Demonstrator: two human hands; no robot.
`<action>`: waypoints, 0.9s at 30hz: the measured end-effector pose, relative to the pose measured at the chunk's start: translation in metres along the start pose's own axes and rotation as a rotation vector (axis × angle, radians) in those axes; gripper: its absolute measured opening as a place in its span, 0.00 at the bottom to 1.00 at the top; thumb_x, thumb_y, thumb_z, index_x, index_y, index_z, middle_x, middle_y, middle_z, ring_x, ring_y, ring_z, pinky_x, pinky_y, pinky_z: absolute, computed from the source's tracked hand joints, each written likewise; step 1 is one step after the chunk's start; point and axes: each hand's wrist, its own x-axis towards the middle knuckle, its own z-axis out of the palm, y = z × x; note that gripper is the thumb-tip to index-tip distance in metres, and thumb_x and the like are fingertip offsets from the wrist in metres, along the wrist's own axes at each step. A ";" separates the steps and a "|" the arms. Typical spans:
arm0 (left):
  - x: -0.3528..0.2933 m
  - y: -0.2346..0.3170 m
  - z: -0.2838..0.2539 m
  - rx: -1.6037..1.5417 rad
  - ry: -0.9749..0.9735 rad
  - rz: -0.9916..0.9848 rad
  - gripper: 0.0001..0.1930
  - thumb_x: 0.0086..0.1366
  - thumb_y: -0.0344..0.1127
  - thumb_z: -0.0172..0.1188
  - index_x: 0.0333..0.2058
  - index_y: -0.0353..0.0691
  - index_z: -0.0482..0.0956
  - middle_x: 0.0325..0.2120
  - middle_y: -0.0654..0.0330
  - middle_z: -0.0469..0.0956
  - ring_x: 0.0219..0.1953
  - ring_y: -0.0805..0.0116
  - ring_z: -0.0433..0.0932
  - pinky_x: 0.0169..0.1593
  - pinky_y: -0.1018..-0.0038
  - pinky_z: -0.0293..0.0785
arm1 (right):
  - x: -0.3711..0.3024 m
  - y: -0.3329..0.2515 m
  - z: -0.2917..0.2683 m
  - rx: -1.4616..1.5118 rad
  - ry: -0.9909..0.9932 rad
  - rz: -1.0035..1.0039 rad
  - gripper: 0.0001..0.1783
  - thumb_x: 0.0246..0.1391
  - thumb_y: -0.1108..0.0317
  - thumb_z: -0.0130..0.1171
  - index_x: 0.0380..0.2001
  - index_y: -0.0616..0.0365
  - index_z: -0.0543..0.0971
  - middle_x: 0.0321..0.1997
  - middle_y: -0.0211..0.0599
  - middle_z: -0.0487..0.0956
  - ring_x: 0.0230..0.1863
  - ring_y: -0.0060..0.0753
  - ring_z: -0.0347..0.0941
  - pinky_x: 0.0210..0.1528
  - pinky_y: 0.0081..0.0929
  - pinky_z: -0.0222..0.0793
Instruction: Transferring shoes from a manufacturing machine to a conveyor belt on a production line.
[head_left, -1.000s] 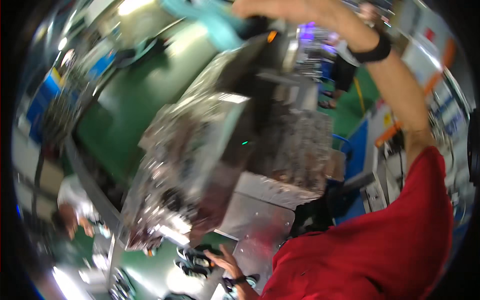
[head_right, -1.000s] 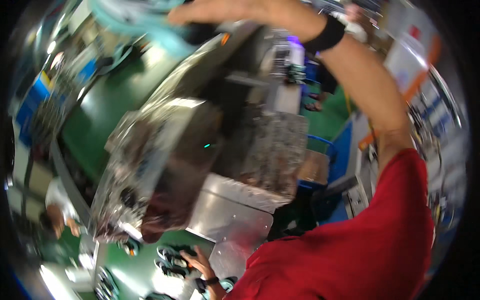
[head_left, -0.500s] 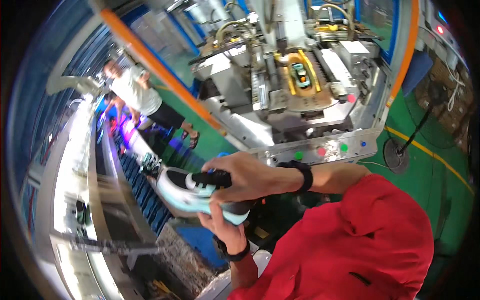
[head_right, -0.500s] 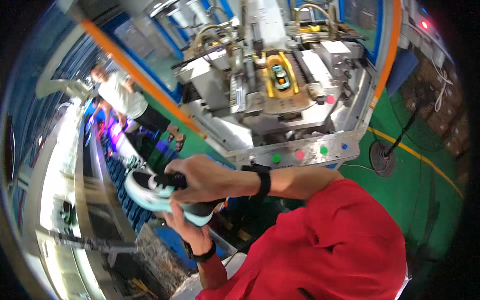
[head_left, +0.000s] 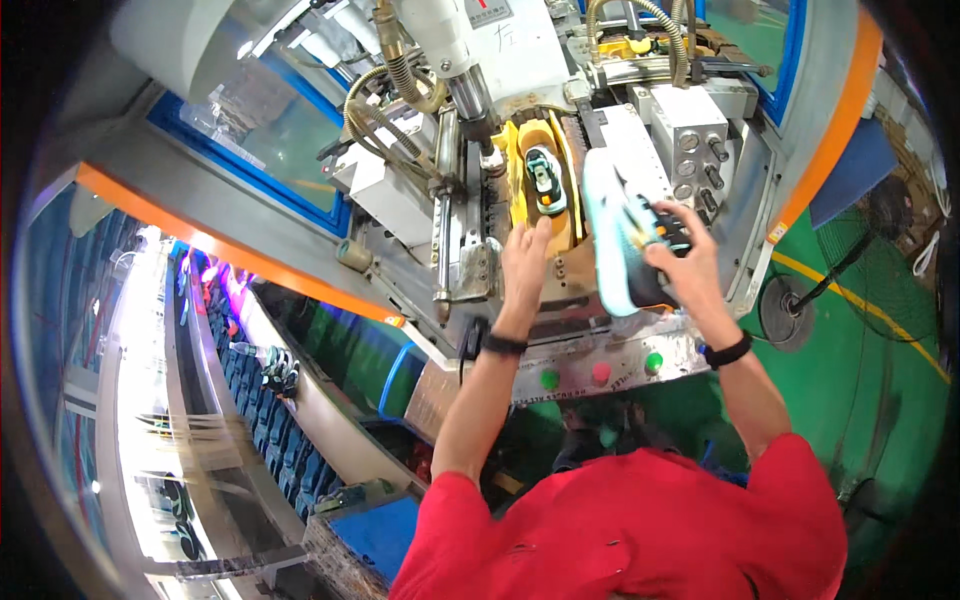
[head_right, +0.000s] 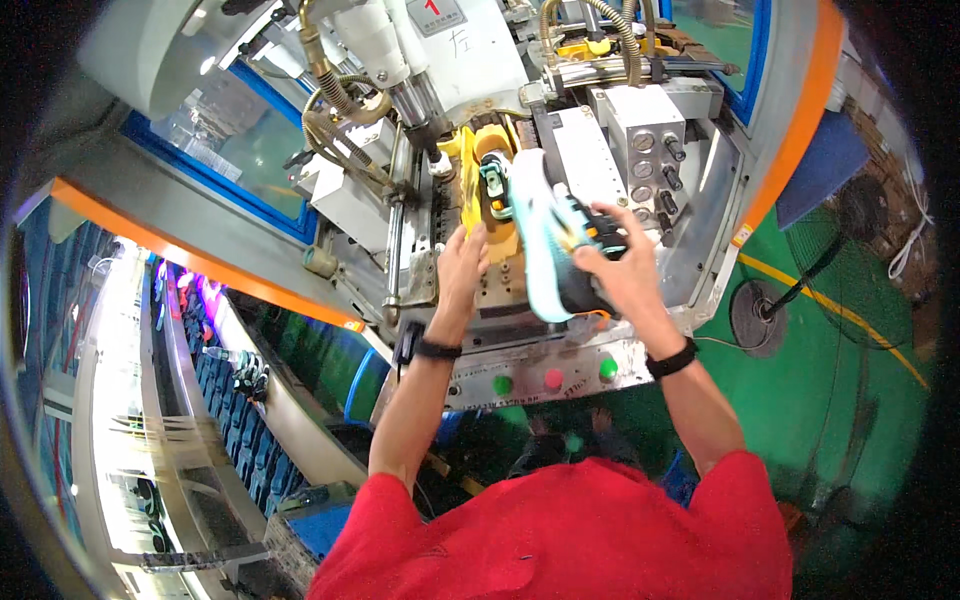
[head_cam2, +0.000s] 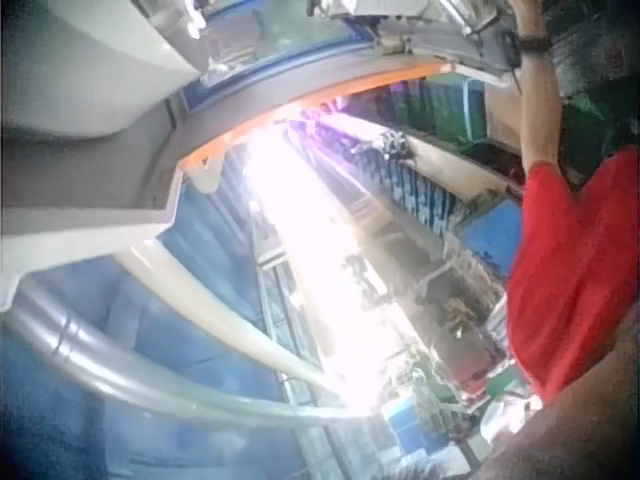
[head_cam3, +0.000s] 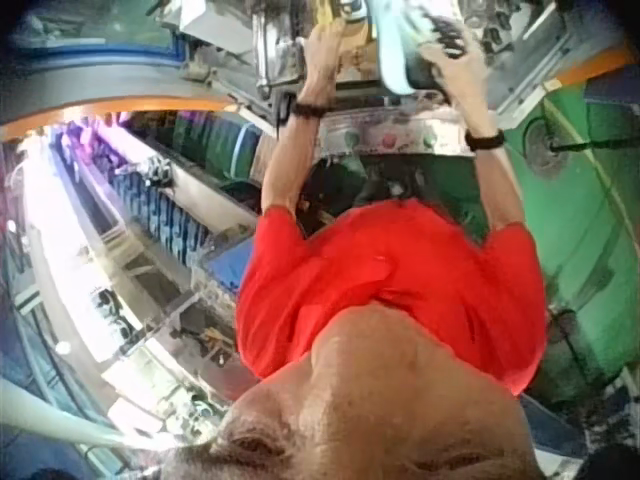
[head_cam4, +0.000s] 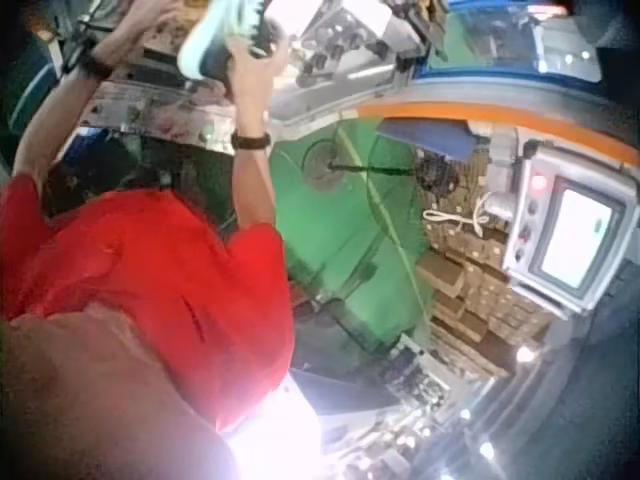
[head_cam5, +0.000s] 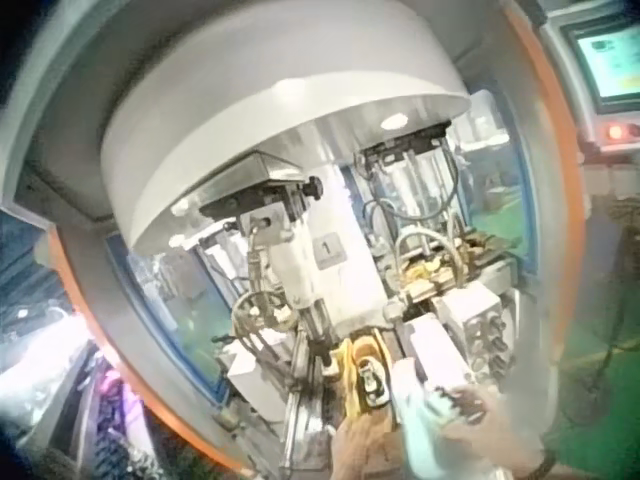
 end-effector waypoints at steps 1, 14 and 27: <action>0.041 -0.014 0.003 0.128 0.011 -0.020 0.33 0.63 0.50 0.62 0.53 0.24 0.67 0.46 0.49 0.77 0.47 0.67 0.77 0.47 0.70 0.74 | 0.010 0.007 -0.010 -0.051 0.065 -0.050 0.32 0.41 0.69 0.66 0.53 0.61 0.73 0.46 0.37 0.78 0.45 0.25 0.74 0.50 0.23 0.69; 0.208 -0.075 0.038 0.195 0.234 -0.239 0.18 0.49 0.33 0.66 0.36 0.27 0.76 0.37 0.44 0.79 0.41 0.50 0.80 0.46 0.62 0.74 | 0.129 0.018 -0.031 -0.545 0.200 0.018 0.32 0.39 0.64 0.65 0.50 0.66 0.73 0.41 0.41 0.78 0.42 0.29 0.74 0.47 0.25 0.69; -0.159 0.018 -0.167 -0.633 0.290 -0.294 0.27 0.58 0.21 0.56 0.57 0.28 0.66 0.49 0.56 0.74 0.49 0.65 0.76 0.55 0.70 0.71 | 0.272 0.155 0.226 -1.053 -0.264 0.095 0.22 0.43 0.68 0.58 0.42 0.71 0.75 0.39 0.61 0.80 0.45 0.55 0.79 0.47 0.42 0.75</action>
